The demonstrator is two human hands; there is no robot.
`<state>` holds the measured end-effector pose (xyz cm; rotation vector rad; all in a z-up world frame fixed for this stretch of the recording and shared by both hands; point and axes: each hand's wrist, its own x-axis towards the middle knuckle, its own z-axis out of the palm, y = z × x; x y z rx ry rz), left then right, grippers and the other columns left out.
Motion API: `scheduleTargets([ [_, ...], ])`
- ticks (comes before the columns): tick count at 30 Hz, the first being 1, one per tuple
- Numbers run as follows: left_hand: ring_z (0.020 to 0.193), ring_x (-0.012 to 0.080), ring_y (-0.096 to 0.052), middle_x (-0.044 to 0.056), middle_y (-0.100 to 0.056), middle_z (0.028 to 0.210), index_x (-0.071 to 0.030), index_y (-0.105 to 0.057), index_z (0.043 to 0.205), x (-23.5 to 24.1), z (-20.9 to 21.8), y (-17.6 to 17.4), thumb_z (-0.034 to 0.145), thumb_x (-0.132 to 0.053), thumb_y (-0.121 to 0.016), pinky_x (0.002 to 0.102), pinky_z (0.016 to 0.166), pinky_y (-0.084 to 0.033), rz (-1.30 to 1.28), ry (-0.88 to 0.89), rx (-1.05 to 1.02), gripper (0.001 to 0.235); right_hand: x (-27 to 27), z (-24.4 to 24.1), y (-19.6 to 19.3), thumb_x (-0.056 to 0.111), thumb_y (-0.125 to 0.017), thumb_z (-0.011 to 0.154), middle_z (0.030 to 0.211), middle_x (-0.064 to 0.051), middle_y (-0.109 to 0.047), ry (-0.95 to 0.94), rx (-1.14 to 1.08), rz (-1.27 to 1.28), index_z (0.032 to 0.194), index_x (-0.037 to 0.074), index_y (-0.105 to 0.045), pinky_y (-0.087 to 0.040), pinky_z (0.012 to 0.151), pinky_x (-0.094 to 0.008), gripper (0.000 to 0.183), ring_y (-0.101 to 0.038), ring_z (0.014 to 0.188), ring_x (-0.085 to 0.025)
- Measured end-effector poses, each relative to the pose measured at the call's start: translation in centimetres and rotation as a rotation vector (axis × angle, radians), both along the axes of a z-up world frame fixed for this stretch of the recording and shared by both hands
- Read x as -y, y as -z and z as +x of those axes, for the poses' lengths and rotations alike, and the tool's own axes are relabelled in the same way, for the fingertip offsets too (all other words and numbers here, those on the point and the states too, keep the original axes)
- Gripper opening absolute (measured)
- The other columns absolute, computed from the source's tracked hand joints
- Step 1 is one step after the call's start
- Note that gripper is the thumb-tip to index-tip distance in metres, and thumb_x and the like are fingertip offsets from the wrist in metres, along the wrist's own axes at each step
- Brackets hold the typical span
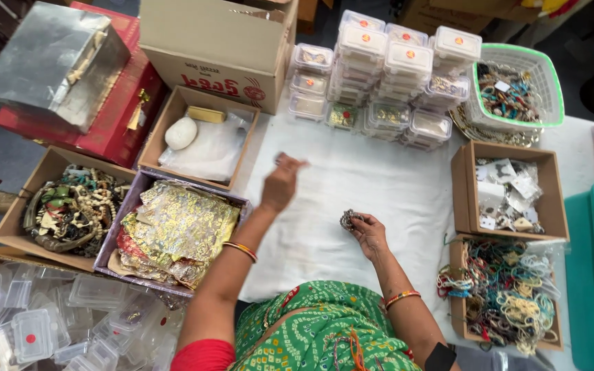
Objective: The person sits at a table and packs jewelry items into small plastic bags and containers. They handle various items including necklaces and small accessories, wrapping them in decorative paper and placing them into clear plastic boxes. The person also organizes the packed items on the table.
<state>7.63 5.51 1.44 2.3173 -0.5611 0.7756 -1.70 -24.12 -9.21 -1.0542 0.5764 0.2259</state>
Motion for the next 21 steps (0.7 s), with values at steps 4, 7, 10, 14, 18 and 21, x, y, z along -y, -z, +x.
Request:
scheduleTargets([
  [4,0.077,0.0245,-0.071,0.009,-0.068,0.105,-0.015,-0.073,0.108,5.2,-3.8,4.6,0.095,0.0,-0.056,0.035,0.071,-0.061,0.092,0.171,-0.172,0.026,0.2,-0.2,0.9,-0.003,-0.067,0.093,0.104,-0.012,-0.073,0.024,0.014,0.027,0.11,-0.001,-0.066,-0.063,0.083,-0.038,0.018,-0.073,0.092,-0.023],
  [7,0.073,0.0253,-0.069,0.008,-0.069,0.102,-0.009,-0.071,0.095,6.8,-6.5,6.3,0.088,-0.001,-0.06,0.038,0.071,-0.058,0.271,0.267,-0.287,0.015,0.4,-0.4,1.2,-0.003,-0.069,0.091,0.103,-0.012,-0.073,0.025,0.007,0.033,0.11,-0.001,-0.066,-0.062,0.082,-0.037,0.019,-0.073,0.091,-0.022],
  [10,0.08,0.0278,-0.071,0.006,-0.07,0.091,-0.01,-0.069,0.093,6.9,-7.9,7.6,0.083,-0.003,-0.063,0.04,0.078,-0.057,0.21,0.267,-0.321,0.014,0.4,-0.6,0.8,-0.004,-0.07,0.091,0.104,-0.012,-0.073,0.032,0.026,0.032,0.11,-0.001,-0.066,-0.062,0.081,-0.037,0.019,-0.072,0.091,-0.023],
  [14,0.082,0.026,-0.072,0.006,-0.073,0.088,-0.012,-0.066,0.106,5.7,-7.5,6.2,0.096,-0.005,-0.062,0.04,0.077,-0.056,0.185,0.111,-0.471,0.012,0.0,-0.6,-0.3,-0.004,-0.07,0.091,0.103,-0.012,-0.074,0.014,0.029,0.02,0.111,-0.001,-0.067,-0.063,0.081,-0.036,0.02,-0.073,0.09,-0.022],
  [18,0.088,0.0267,-0.071,0.007,-0.076,0.092,-0.012,-0.066,0.108,4.4,-6.4,-1.7,0.077,-0.03,-0.083,0.041,0.075,-0.055,0.104,0.163,-0.907,0.04,-0.1,-0.5,-0.3,-0.003,-0.069,0.091,0.102,-0.011,-0.074,0.008,0.035,0.033,0.111,-0.001,-0.067,-0.063,0.08,-0.035,0.02,-0.073,0.089,-0.021],
  [21,0.099,0.0229,-0.073,0.008,-0.079,0.106,-0.019,-0.067,0.123,4.3,-5.2,-1.7,0.102,-0.04,-0.068,0.037,0.088,-0.057,0.242,0.041,-1.076,0.03,0.0,-0.7,-0.3,-0.003,-0.07,0.093,0.103,-0.011,-0.074,0.001,0.043,0.023,0.111,-0.001,-0.067,-0.061,0.079,-0.034,0.019,-0.072,0.089,-0.021],
])
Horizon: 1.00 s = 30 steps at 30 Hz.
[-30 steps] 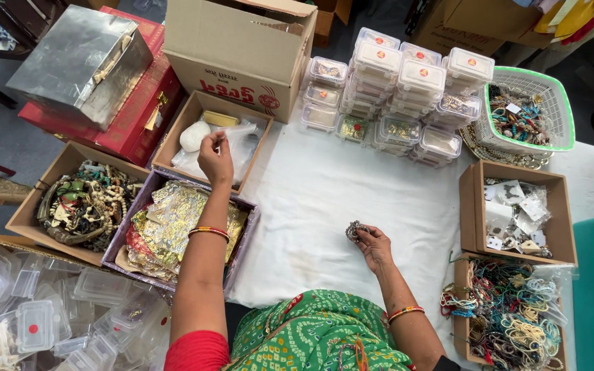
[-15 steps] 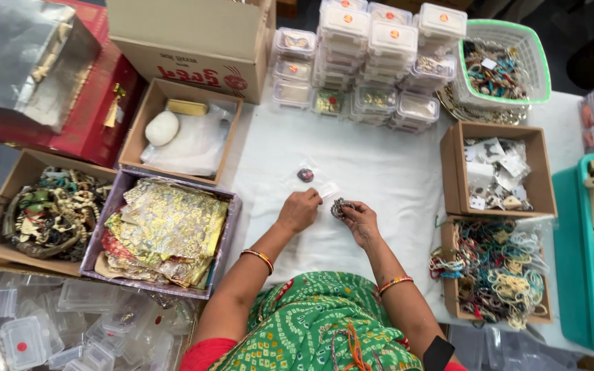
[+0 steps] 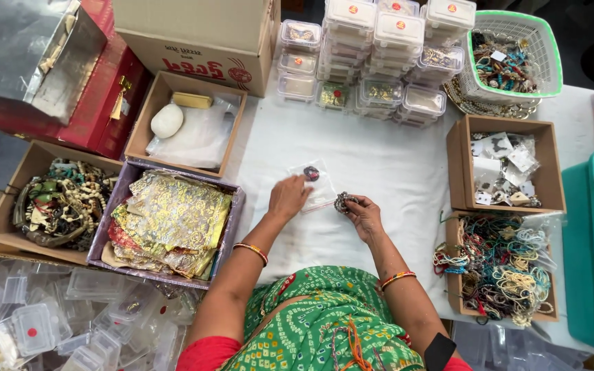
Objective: The person sits at a table and packs jewelry items into small plastic bags and containers. They handle various items including necklaces and small accessories, wrapping them in decorative paper and placing them into clear plastic boxes. The person also organizes the packed items on the table.
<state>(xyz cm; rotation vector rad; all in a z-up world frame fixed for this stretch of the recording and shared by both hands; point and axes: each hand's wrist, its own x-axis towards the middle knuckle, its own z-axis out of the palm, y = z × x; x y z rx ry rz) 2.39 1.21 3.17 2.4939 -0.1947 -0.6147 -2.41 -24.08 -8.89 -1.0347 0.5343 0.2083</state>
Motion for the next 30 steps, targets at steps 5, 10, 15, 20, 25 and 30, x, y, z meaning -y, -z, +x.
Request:
scheduleTargets([
  [5,0.114,0.0344,-0.066,0.016,-0.063,0.128,-0.018,-0.073,0.117,-0.1,2.7,8.5,0.07,-0.025,-0.076,0.047,0.089,-0.054,0.06,-0.008,0.932,0.048,0.0,-0.1,0.3,-0.003,-0.067,0.093,0.102,-0.012,-0.074,-0.004,0.01,0.006,0.111,-0.001,-0.066,-0.062,0.081,-0.036,0.018,-0.073,0.09,-0.022],
  [10,0.109,0.0276,-0.068,0.009,-0.067,0.116,-0.023,-0.078,0.113,-2.5,5.2,6.4,0.093,0.0,-0.063,0.04,0.092,-0.055,-0.019,-0.027,0.432,0.034,0.1,0.2,0.2,-0.004,-0.065,0.094,0.104,-0.012,-0.073,-0.018,-0.009,0.003,0.113,-0.001,-0.066,-0.062,0.083,-0.037,0.019,-0.072,0.092,-0.023],
  [15,0.113,0.0269,-0.058,0.009,-0.058,0.128,-0.016,-0.072,0.12,-12.7,7.8,-4.8,0.089,-0.014,-0.072,0.04,0.096,-0.053,-0.245,-0.713,0.634,0.032,0.1,0.3,0.3,-0.004,-0.065,0.094,0.105,-0.013,-0.073,-0.015,-0.019,-0.003,0.112,-0.002,-0.066,-0.062,0.086,-0.039,0.019,-0.072,0.093,-0.024],
  [20,0.136,0.0368,-0.042,0.016,-0.049,0.146,-0.014,-0.07,0.124,-17.9,7.9,-5.2,0.086,-0.018,-0.076,0.054,0.111,-0.034,0.092,-0.574,0.736,0.039,0.7,0.7,1.8,-0.004,-0.066,0.092,0.104,-0.013,-0.073,-0.029,0.003,0.022,0.112,-0.001,-0.066,-0.062,0.084,-0.039,0.02,-0.073,0.092,-0.023],
  [25,0.145,0.0303,-0.038,0.008,-0.047,0.152,-0.021,-0.077,0.111,-18.6,7.2,-0.2,0.082,-0.01,-0.073,0.064,0.114,-0.02,0.406,-0.228,0.427,0.031,0.7,0.2,1.1,-0.002,-0.066,0.094,0.103,-0.013,-0.073,-0.031,-0.006,0.034,0.111,-0.001,-0.067,-0.062,0.082,-0.036,0.018,-0.073,0.09,-0.023],
  [30,0.099,0.021,-0.073,0.005,-0.076,0.112,-0.015,-0.078,0.103,-14.2,6.9,-0.8,0.096,-0.007,-0.07,0.04,0.097,-0.055,-0.16,-0.364,0.86,0.014,0.6,0.2,0.9,-0.003,-0.066,0.094,0.103,-0.011,-0.074,-0.027,-0.003,0.028,0.111,0.001,-0.067,-0.062,0.082,-0.036,0.018,-0.073,0.092,-0.022],
])
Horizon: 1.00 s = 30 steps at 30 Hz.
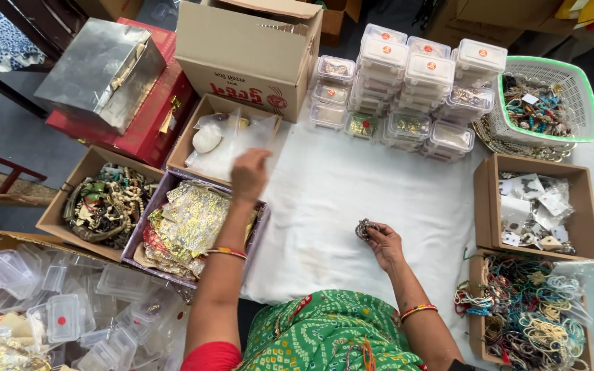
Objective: The person sits at a table and packs jewelry items into small plastic bags and containers. They handle various items including necklaces and small accessories, wrapping them in decorative paper and placing them into clear plastic boxes. The person also organizes the packed items on the table.
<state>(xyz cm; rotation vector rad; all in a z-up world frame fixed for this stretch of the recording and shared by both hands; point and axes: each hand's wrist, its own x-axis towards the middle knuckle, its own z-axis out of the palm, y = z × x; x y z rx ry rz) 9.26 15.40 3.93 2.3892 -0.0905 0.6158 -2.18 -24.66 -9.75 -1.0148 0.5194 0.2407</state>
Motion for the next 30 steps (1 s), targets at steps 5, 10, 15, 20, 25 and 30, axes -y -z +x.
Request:
scheduleTargets([
  [5,0.088,0.0142,-0.073,0.005,-0.075,0.108,-0.012,-0.077,0.101,9.2,-3.3,-5.2,0.092,-0.001,-0.069,0.028,0.078,-0.063,-0.316,0.409,-0.174,0.016,-0.3,0.2,-0.3,-0.003,-0.065,0.094,0.104,-0.012,-0.073,-0.006,-0.002,-0.019,0.111,0.0,-0.066,-0.062,0.084,-0.037,0.018,-0.073,0.092,-0.023],
  [10,0.1,0.0128,-0.069,0.006,-0.075,0.121,-0.006,-0.069,0.098,13.6,-2.8,0.9,0.094,0.004,-0.068,0.028,0.086,-0.06,-1.28,0.643,-0.47,0.011,-0.4,-0.4,-1.1,-0.003,-0.065,0.094,0.105,-0.012,-0.073,0.013,-0.014,-0.029,0.113,-0.001,-0.066,-0.062,0.085,-0.037,0.019,-0.073,0.094,-0.022],
  [15,0.088,0.0143,-0.066,0.007,-0.072,0.102,-0.016,-0.055,0.123,15.0,-3.5,5.7,0.086,0.005,-0.07,0.028,0.075,-0.054,-1.607,-0.008,-0.781,0.044,-0.3,-0.8,-1.1,-0.003,-0.068,0.093,0.103,-0.01,-0.073,0.02,0.023,0.002,0.111,0.001,-0.068,-0.061,0.083,-0.036,0.019,-0.072,0.094,-0.02],
  [20,0.082,0.0161,-0.067,0.005,-0.065,0.089,-0.01,-0.069,0.118,16.0,-6.6,1.8,0.082,0.004,-0.077,0.028,0.075,-0.056,-0.73,0.159,-0.571,0.041,-0.1,-0.4,-0.7,-0.003,-0.069,0.092,0.104,-0.01,-0.074,0.043,-0.031,0.008,0.11,0.002,-0.068,-0.061,0.083,-0.035,0.019,-0.072,0.094,-0.02],
  [25,0.091,0.0239,-0.061,0.006,-0.059,0.091,-0.012,-0.079,0.107,17.0,-7.8,5.7,0.083,0.009,-0.069,0.035,0.084,-0.053,-0.038,0.387,-0.13,0.033,0.7,0.2,-0.8,-0.004,-0.07,0.09,0.101,-0.012,-0.075,0.065,-0.109,-0.079,0.105,0.001,-0.068,-0.063,0.082,-0.037,0.015,-0.074,0.091,-0.022],
  [30,0.095,0.0262,-0.06,0.006,-0.062,0.094,-0.013,-0.08,0.092,17.2,-8.4,7.7,0.081,-0.001,-0.069,0.039,0.087,-0.049,0.098,0.374,-0.363,0.02,0.2,0.2,-8.4,0.001,-0.076,0.086,0.094,-0.011,-0.078,-0.175,-0.118,-0.997,0.104,0.003,-0.077,-0.061,0.078,-0.033,0.018,-0.076,0.086,-0.022],
])
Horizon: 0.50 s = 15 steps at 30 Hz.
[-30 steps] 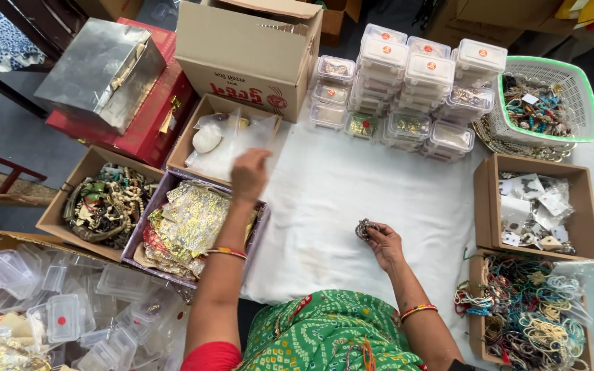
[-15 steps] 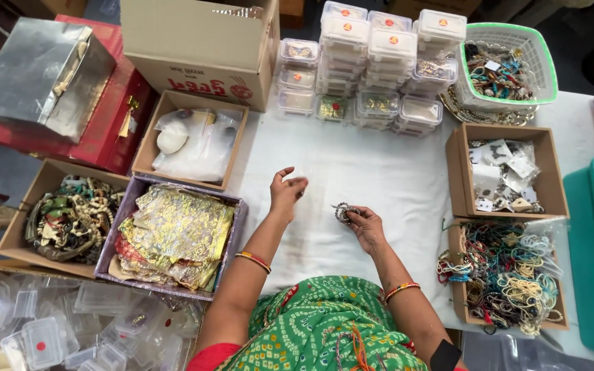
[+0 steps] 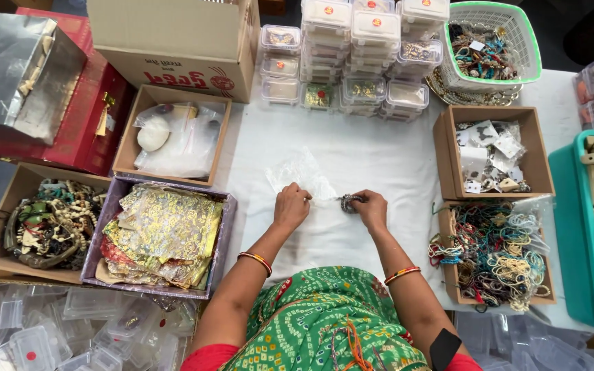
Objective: The person sits at a table and packs jewelry items into small plastic bags and containers. They handle various items including necklaces and small accessories, wrapping them in decorative paper and placing them into clear plastic boxes. The person also organizes the packed items on the table.
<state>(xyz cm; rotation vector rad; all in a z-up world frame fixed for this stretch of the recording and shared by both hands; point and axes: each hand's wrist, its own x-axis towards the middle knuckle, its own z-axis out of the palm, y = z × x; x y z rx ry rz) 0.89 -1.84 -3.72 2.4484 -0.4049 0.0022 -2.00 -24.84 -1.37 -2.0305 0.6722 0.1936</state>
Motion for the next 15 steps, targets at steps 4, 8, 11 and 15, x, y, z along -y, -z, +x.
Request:
scheduleTargets([
  [4,0.098,0.0272,-0.059,0.008,-0.062,0.096,-0.011,-0.08,0.085,0.3,-0.2,-0.7,0.082,-0.01,-0.071,0.041,0.087,-0.047,0.011,-0.068,-0.112,0.009,-0.4,0.3,4.1,0.004,-0.07,0.092,0.105,-0.011,-0.076,-0.132,0.274,-0.23,0.11,0.009,-0.076,-0.06,0.086,-0.033,0.02,-0.075,0.093,-0.022],
  [8,0.097,0.0288,-0.064,0.008,-0.068,0.099,-0.009,-0.075,0.095,0.2,-0.5,0.8,0.088,-0.01,-0.066,0.043,0.085,-0.049,-0.127,-0.163,-0.063,0.012,-3.9,-1.3,0.8,0.01,-0.073,0.081,0.12,-0.014,-0.065,-0.439,0.398,-0.663,0.115,0.012,-0.074,-0.053,0.08,-0.045,0.034,-0.062,0.102,-0.033],
  [11,0.095,0.0294,-0.067,0.008,-0.07,0.1,-0.007,-0.067,0.106,0.2,-0.6,1.7,0.094,-0.006,-0.06,0.043,0.082,-0.053,-0.156,-0.166,-0.005,0.014,-4.1,-2.0,1.4,0.011,-0.073,0.084,0.12,-0.012,-0.064,-0.525,0.37,-0.648,0.115,0.014,-0.073,-0.054,0.079,-0.043,0.031,-0.062,0.102,-0.031],
  [15,0.097,0.0257,-0.069,0.006,-0.072,0.103,-0.012,-0.068,0.102,-0.2,-0.9,3.2,0.092,-0.002,-0.061,0.039,0.086,-0.055,-0.007,0.014,0.174,0.016,-2.3,-1.3,4.1,0.009,-0.081,0.078,0.101,-0.009,-0.072,-0.642,0.173,-0.275,0.109,0.015,-0.077,-0.057,0.08,-0.037,0.032,-0.07,0.091,-0.025],
])
